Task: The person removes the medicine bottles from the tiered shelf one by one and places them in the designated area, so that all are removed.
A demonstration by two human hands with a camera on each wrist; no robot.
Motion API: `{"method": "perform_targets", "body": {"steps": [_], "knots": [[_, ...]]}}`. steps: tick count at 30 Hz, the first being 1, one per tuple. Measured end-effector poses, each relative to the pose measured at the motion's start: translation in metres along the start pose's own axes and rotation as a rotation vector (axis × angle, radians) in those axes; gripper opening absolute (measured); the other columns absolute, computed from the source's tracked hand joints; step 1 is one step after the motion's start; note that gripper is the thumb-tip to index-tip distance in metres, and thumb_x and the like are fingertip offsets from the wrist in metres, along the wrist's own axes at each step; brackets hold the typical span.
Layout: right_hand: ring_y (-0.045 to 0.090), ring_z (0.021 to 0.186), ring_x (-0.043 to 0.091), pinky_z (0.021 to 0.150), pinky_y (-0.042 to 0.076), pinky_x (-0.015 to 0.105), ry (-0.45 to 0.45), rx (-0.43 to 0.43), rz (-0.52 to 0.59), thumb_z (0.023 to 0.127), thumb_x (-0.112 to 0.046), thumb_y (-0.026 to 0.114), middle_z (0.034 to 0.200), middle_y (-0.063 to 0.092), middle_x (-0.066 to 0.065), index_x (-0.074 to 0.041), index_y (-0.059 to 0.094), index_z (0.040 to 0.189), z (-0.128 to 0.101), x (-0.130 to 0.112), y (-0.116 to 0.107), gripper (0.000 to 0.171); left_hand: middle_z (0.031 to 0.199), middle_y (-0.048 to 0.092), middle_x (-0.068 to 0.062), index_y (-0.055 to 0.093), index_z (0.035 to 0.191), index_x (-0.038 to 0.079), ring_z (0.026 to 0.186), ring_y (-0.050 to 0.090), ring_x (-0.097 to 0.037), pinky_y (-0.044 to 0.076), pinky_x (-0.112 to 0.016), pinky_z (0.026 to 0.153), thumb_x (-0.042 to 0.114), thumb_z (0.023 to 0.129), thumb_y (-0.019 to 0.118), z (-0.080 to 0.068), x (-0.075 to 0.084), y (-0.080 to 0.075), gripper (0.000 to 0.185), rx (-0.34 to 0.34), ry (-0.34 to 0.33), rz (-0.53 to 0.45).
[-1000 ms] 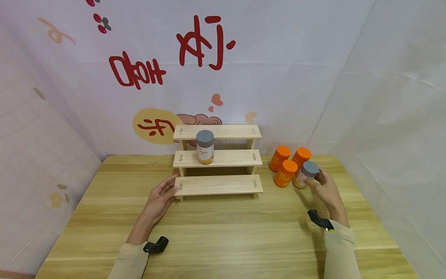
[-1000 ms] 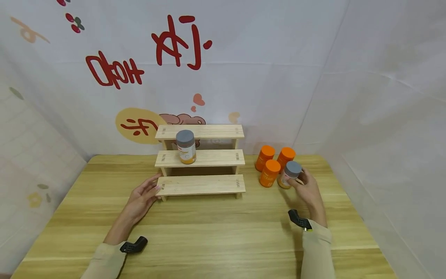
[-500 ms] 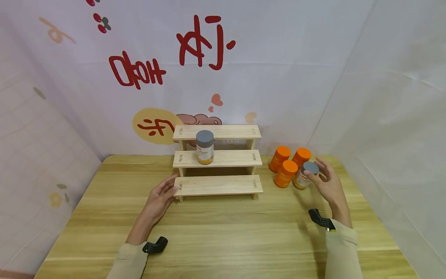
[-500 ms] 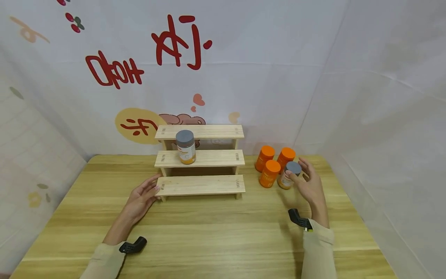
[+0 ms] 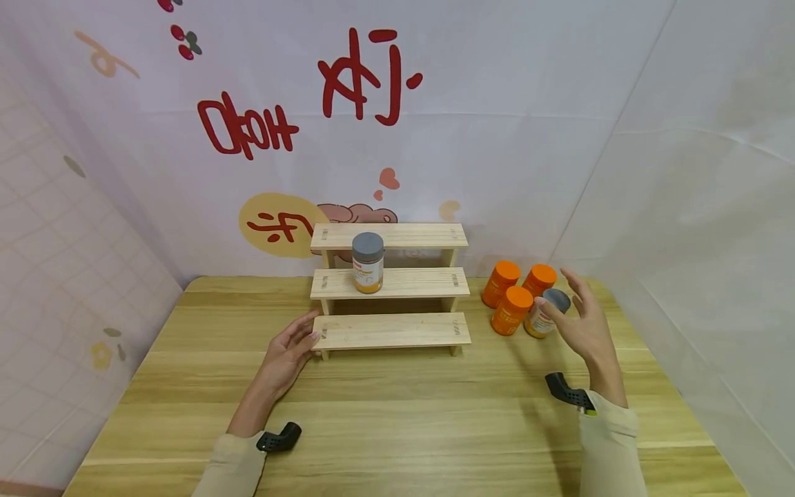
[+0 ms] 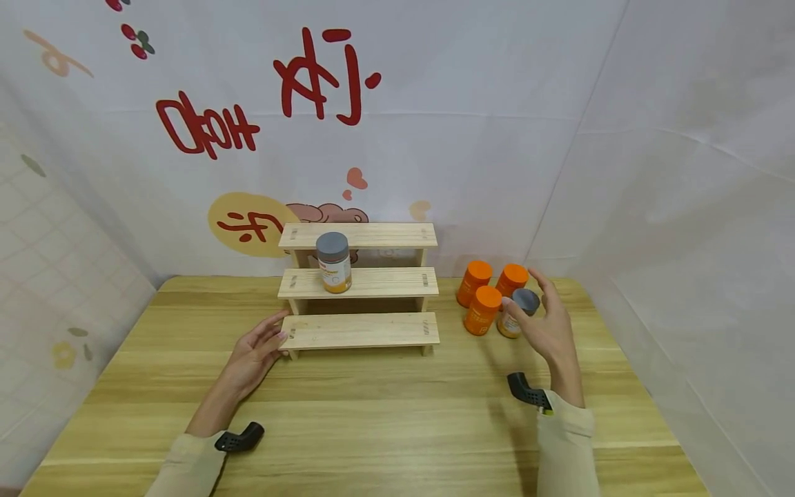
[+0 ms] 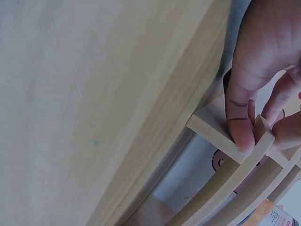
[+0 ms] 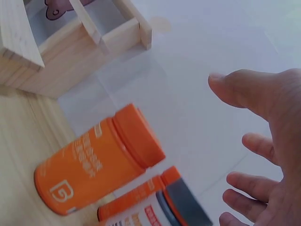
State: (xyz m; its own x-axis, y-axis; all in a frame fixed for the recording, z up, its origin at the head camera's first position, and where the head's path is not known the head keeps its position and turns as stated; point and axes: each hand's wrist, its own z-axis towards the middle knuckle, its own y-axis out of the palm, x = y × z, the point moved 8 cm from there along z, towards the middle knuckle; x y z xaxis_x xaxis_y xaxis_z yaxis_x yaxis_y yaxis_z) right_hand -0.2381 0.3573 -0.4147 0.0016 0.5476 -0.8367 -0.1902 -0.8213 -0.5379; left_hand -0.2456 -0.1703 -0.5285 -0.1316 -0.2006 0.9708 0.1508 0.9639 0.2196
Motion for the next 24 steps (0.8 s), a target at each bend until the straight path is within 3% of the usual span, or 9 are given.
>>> {"method": "perform_targets", "body": {"steps": [13,19,24], "knots": [[0.020,0.153,0.054,0.117,0.025,0.075,-0.100,-0.037,-0.014,0.095,-0.039,0.075,0.172,0.017,0.005,-0.037,0.022,0.164,-0.007,-0.038,0.020,0.087,0.123,0.056,0.002,0.033,0.159,0.005,0.101,0.060,-0.006,0.058,-0.020,0.079,0.010,0.104,0.060,-0.001,-0.003,-0.001,0.061,-0.009,0.006,-0.001],[0.024,0.150,0.056,0.115,0.031,0.074,-0.156,-0.074,0.038,0.095,-0.034,0.075,0.170,0.022,0.013,-0.037,0.023,0.163,-0.008,-0.051,0.038,0.086,0.123,0.054,0.001,0.036,0.159,0.008,0.103,0.059,-0.006,0.058,-0.021,0.079,0.012,0.104,0.061,0.000,-0.003,-0.002,0.060,-0.005,-0.001,0.010],[0.025,0.153,0.048,0.118,0.029,0.071,-0.228,-0.092,0.028,0.095,-0.030,0.075,0.170,0.023,0.010,-0.032,0.023,0.163,-0.010,-0.059,0.052,0.086,0.125,0.053,-0.001,0.036,0.159,0.008,0.104,0.059,-0.007,0.058,-0.021,0.079,0.012,0.104,0.061,0.001,-0.002,0.000,0.060,-0.004,-0.003,0.013]]}}
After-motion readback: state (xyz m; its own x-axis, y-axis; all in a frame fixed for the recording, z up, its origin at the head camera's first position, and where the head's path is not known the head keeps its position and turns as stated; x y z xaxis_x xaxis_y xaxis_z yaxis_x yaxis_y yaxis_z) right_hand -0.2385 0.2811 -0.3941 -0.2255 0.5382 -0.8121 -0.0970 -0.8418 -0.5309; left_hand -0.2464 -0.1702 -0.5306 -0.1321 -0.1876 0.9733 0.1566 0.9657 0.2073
